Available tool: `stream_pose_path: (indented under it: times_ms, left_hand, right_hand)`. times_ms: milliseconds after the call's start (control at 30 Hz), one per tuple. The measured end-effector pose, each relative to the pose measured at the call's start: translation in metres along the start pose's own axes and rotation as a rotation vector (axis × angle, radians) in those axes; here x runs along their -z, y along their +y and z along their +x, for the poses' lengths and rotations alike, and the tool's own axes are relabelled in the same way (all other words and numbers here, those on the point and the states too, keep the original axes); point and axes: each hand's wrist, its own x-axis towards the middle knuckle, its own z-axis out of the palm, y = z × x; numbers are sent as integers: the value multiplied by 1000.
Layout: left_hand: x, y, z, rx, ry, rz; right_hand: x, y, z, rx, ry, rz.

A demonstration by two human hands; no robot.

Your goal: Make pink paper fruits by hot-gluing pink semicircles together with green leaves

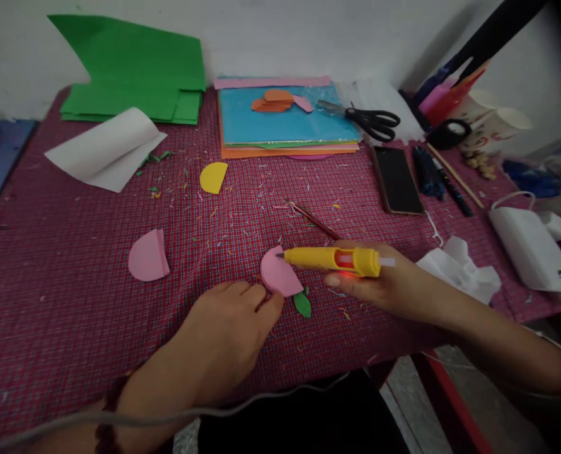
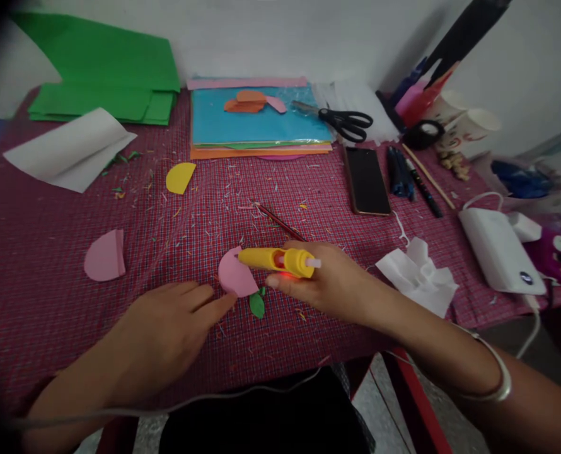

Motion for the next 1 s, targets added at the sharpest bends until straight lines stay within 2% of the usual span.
stream_pose_path:
  times_ms: [267, 433, 700, 833, 1000]
  left_hand:
    - [-2, -1, 4, 16, -50, -19]
    - [-3, -2, 4, 8, -44, -30]
    - [1, -2, 7, 33, -108, -34]
    - [-1, -2, 7, 26, -93, -22]
    - [-2, -2, 5, 2, -56, -16]
  right_hand:
    - [-1, 1, -8, -21, -10, -19]
    - [0, 4, -18, -60, -35, 40]
    - [0, 10, -37, -93, -83, 83]
    - [-2, 2, -31, -72, -118, 87]
    - [-8, -5, -12, -44, -78, 4]
